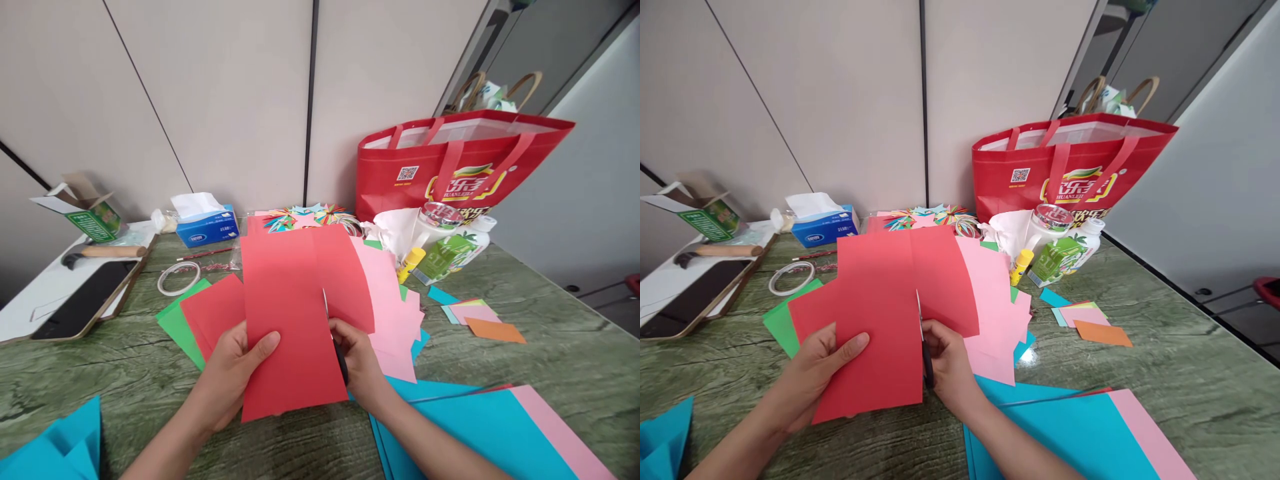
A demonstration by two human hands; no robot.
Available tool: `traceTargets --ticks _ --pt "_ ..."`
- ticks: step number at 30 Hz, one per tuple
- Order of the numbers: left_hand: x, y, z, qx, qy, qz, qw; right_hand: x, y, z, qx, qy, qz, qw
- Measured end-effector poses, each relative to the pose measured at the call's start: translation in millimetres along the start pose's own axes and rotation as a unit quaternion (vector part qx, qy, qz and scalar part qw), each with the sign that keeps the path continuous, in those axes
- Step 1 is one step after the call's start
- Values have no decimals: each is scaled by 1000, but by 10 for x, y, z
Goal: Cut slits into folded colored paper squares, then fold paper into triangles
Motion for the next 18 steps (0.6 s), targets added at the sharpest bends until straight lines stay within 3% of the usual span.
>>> traceTargets --ticks 18 --pt "9 12 11 18 2 -2 1000 35 -31 8 -18 -20 37 999"
Point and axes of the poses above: each hand's wrist, its own z-axis towards the middle knuckle, its own y-axis out of the back of the hand, x = y × z, the point moved 1 cm from there along z, towards the middle knuckle, and after that the axes turned 6 degrees about y, right-handed, at the moved point
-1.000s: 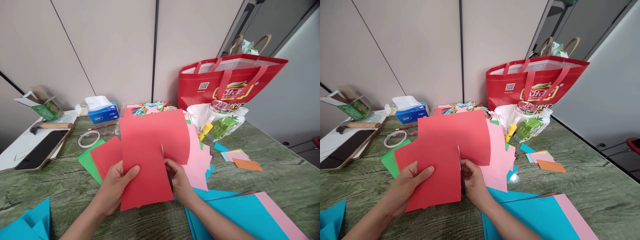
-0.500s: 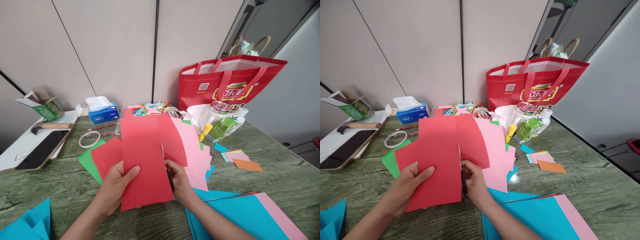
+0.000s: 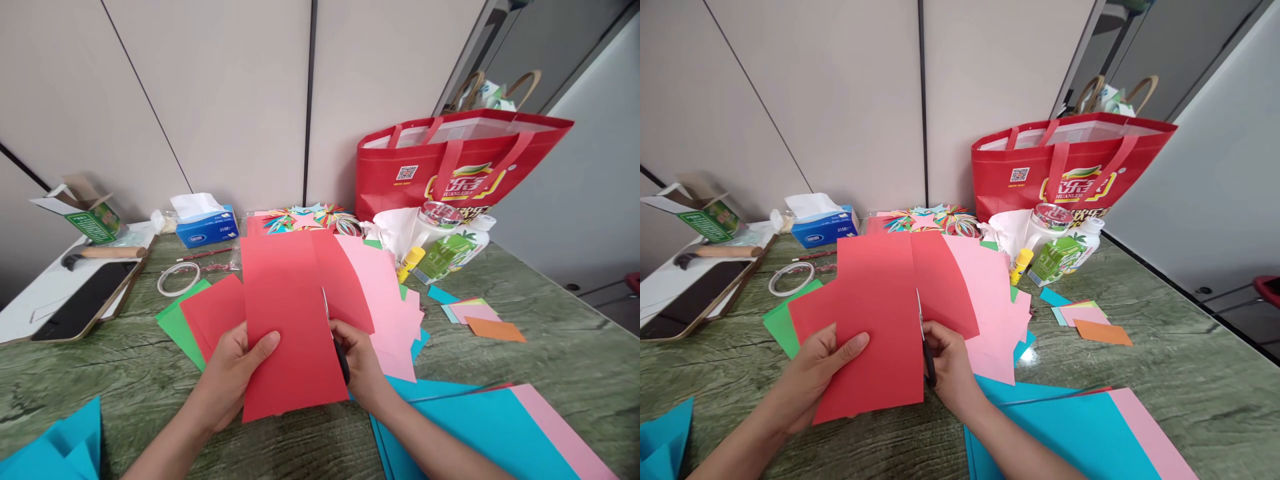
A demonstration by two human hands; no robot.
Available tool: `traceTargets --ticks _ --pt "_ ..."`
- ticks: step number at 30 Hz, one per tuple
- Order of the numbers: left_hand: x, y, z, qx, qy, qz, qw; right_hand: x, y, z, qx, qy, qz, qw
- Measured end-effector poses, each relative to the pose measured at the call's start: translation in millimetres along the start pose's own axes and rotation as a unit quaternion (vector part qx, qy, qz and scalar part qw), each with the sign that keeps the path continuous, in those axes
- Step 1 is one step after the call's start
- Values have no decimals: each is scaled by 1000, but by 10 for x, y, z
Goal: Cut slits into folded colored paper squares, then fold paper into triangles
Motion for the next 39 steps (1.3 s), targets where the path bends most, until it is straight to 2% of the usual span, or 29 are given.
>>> traceTargets --ticks 11,15,21,25,30,31,33,36,37,39 --pt "32 14 27 18 -19 -23 999 -34 14 -12 -12 -1 -15 1000" --pt "39 48 50 30 -32 -19 999 -80 42 -5 2 -4 -8 1000" --pt "4 85 28 -5 -67 -7 998 -94 22 5 15 0 -44 999" --pt "-58 96 25 -58 -86 -51 993 -57 -8 -25 77 -6 -56 995" --pt "-205 252 43 -96 -123 -102 982 44 34 -72 232 -105 -40 966" --pt "-237 293 46 -94 -128 -108 981 64 51 -71 244 -107 -30 963" --pt "-290 362 51 -81 -129 -120 981 103 90 -50 202 -63 -1 977" --pt "-322 403 61 -66 -118 -126 983 147 154 10 57 57 22 996" --pt "-317 394 65 -67 -116 -123 983 153 167 27 35 82 19 996" --pt "-278 342 75 -77 -112 -111 985 145 170 47 46 96 14 994"
Point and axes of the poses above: each hand's wrist, its own z-axis towards the middle knuckle, its own y-axis out of the back of the hand, x = y × z, the point moved 1 cm from there along z, towards the middle knuckle, and after that the axes turned 6 degrees about y, right-handed, at the moved point
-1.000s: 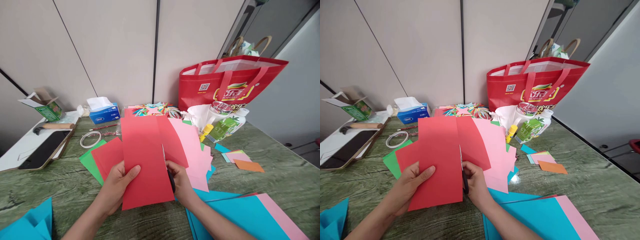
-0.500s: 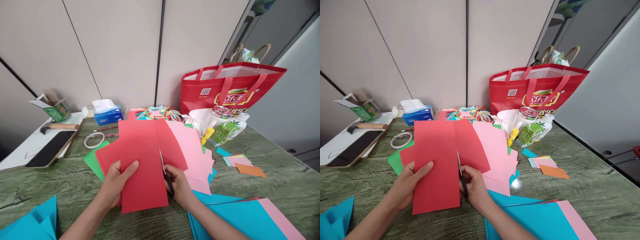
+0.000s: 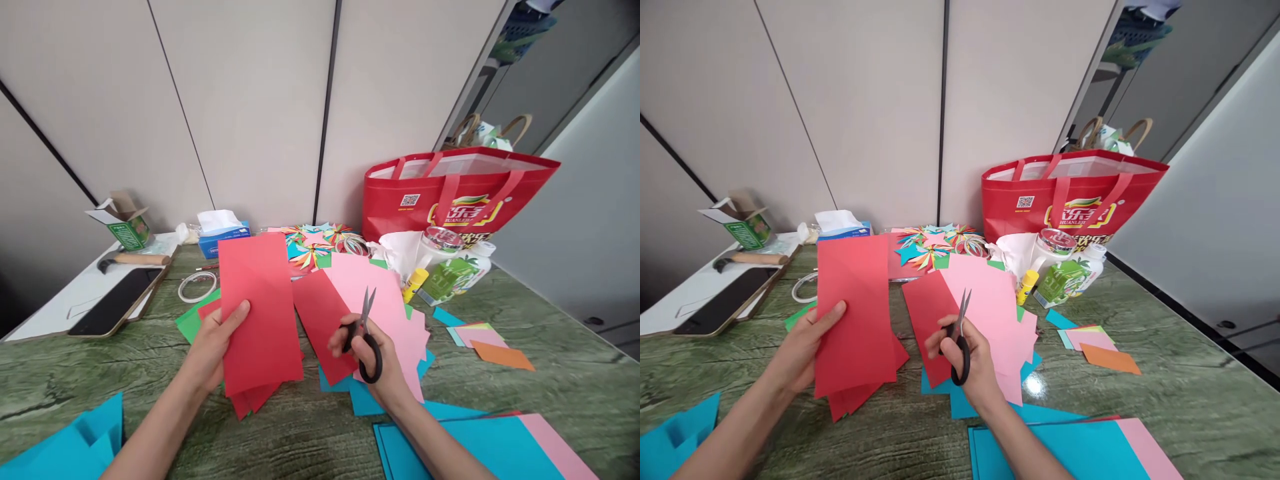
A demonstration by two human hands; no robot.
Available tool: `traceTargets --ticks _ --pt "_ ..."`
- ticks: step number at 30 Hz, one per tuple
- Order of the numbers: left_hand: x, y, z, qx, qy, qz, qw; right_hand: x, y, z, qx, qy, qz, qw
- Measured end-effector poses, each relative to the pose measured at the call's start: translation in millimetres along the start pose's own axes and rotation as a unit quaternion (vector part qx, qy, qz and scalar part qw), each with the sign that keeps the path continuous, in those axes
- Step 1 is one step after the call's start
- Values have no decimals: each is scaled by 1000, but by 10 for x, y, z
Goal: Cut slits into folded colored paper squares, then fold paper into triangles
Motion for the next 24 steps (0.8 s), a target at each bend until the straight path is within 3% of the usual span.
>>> traceTargets --ticks 3,5,9,11,16,19,21,24 --pt "131 -89 -24 -10 11 37 999 -66 -43 -24 56 -55 -16 997" --pt "212 -124 -28 5 15 77 997 -125 -73 -52 54 -89 -69 992" --pt "258 -57 34 34 -58 254 965 -174 -6 -27 -57 -52 -215 974" --pt "264 5 78 26 -112 392 913 -150 109 24 -122 -16 -279 952" --pt "415 29 72 32 -156 659 735 -44 389 116 -203 65 -438 873" --pt "511 8 28 62 -140 710 687 -2 373 109 -227 124 -467 845" --pt "544 21 26 71 -134 717 680 6 286 90 -212 142 -443 859" --pt "556 56 56 65 -138 716 681 -21 134 53 -140 106 -363 915"
Point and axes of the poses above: each hand's wrist, its own z-axis towards the middle knuckle, its own y-axis out of the back of the hand, x = y × z, the point moved 1 cm from there along z, towards the middle knuckle, and after that the axes turned 6 degrees about y, right-handed, at the moved point
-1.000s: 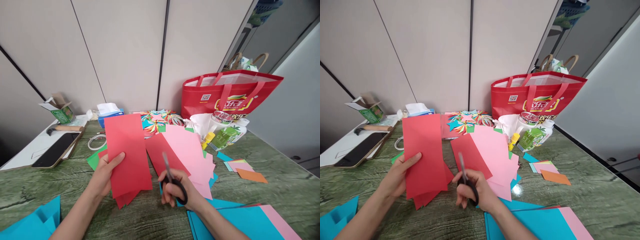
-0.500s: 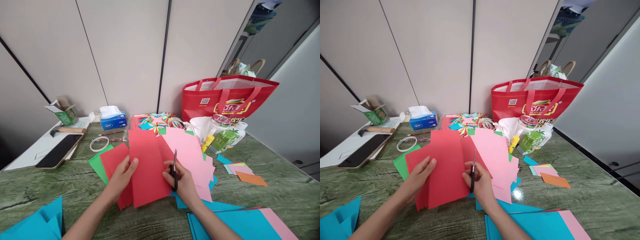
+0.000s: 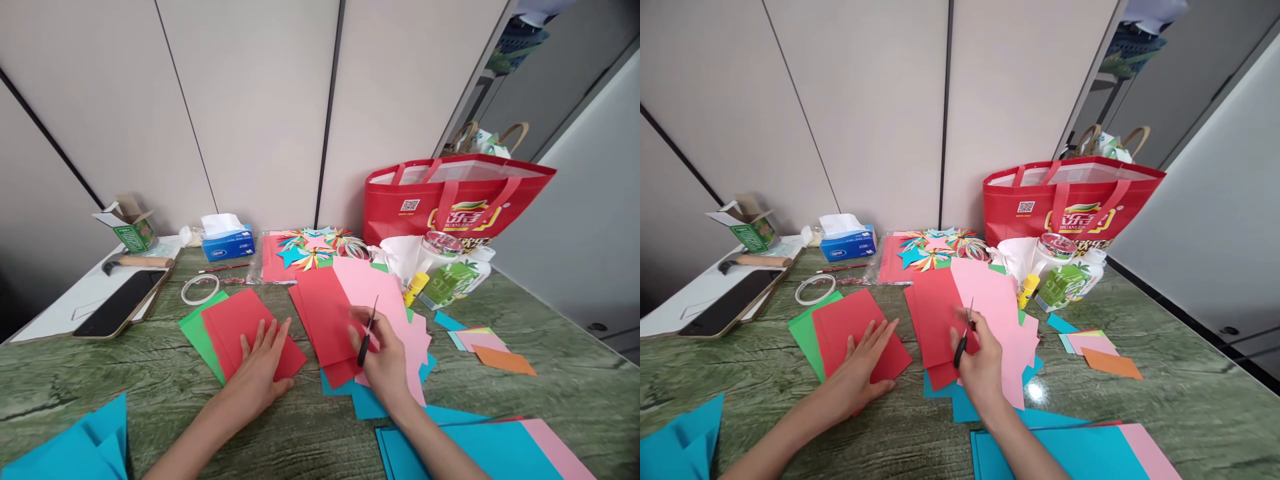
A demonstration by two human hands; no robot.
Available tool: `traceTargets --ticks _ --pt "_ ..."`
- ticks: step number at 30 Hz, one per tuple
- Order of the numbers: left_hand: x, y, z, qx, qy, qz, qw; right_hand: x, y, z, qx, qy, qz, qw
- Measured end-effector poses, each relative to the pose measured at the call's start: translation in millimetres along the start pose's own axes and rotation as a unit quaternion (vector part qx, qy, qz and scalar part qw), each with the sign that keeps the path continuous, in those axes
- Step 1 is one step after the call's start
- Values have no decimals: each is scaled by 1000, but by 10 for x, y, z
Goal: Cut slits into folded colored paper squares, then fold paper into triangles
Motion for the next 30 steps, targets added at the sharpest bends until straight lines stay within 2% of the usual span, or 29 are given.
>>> traceTargets --ticks 4,9,13,16,18,21,24,27,30 --pt "-4 39 9 2 5 -8 1000 20 -101 -85 90 -52 71 992" --pt "-12 126 -14 16 31 -41 999 -35 -148 -118 127 -130 151 972" --pt "4 123 -43 -52 4 -91 994 -34 -175 -115 136 -141 160 968" --pt "-73 122 -80 -104 -22 -11 994 -17 -201 -118 158 -159 194 955" --pt "-147 134 -105 -138 -42 72 987 -3 -217 -122 175 -190 241 935" --pt "-223 150 -142 -200 -132 141 961 22 -227 -130 194 -226 323 898" --pt "-259 147 -193 -222 -288 166 917 44 -215 -132 192 -246 380 871" --pt "-317 154 -257 -177 -413 197 871 75 -197 -118 177 -257 402 861" --pt "-392 190 -314 -117 -475 205 848 130 -190 -94 180 -255 413 855"
Point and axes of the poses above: each hand's wrist, its own z-axis towards the middle knuckle, its own y-axis out of the back of the hand, x = y × z, the point moved 1 cm from there along z, towards the middle knuckle, and after that the axes turned 6 degrees about y, right-handed, at the moved point
